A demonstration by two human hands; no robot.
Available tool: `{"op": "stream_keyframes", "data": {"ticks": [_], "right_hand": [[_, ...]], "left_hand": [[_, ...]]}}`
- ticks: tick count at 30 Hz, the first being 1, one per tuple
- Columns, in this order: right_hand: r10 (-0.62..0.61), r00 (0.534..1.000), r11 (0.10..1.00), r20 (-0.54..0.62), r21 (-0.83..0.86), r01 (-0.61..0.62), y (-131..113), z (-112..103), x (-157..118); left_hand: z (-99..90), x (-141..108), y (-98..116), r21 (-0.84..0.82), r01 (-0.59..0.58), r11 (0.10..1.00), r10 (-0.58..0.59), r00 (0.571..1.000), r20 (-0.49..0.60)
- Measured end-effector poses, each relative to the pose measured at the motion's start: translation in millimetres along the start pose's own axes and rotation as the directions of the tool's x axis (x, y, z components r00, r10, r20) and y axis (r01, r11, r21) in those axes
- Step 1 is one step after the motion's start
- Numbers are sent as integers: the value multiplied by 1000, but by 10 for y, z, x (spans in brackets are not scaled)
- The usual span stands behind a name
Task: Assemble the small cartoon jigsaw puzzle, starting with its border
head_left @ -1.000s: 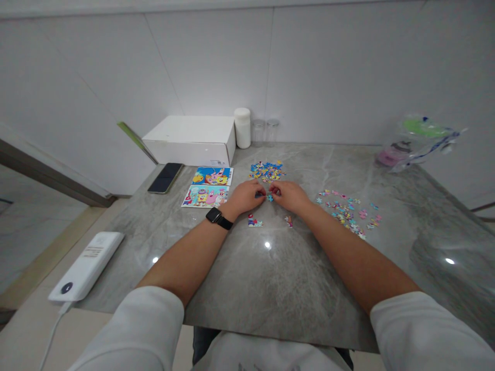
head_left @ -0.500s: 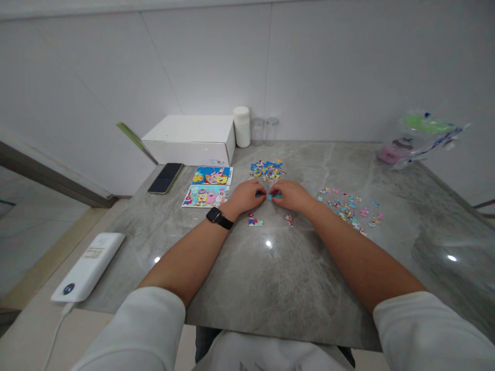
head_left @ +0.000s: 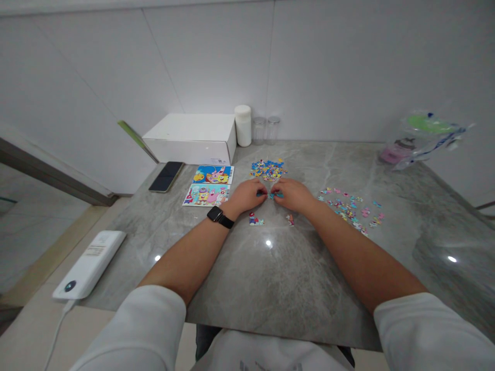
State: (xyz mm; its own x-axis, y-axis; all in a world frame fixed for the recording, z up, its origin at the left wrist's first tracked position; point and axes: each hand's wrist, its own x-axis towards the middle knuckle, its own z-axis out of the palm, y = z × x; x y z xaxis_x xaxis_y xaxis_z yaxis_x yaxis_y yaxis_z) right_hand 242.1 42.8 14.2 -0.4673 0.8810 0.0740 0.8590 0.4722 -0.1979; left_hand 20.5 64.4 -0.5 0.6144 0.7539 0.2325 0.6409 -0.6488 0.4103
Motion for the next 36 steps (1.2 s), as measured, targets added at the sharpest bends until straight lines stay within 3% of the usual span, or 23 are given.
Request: {"op": "stream_keyframes", "data": {"ticks": [23,36], "right_hand": [[-4,999,993,55,-114,10,-87,-81,-16],[1,999,999,45,-43,1,-90,-58,-15]], "left_hand": [[27,20,-24,12,24,1000,-25,1000,13],[32,25,-43,23,4,1000,-4,1000,16]]}}
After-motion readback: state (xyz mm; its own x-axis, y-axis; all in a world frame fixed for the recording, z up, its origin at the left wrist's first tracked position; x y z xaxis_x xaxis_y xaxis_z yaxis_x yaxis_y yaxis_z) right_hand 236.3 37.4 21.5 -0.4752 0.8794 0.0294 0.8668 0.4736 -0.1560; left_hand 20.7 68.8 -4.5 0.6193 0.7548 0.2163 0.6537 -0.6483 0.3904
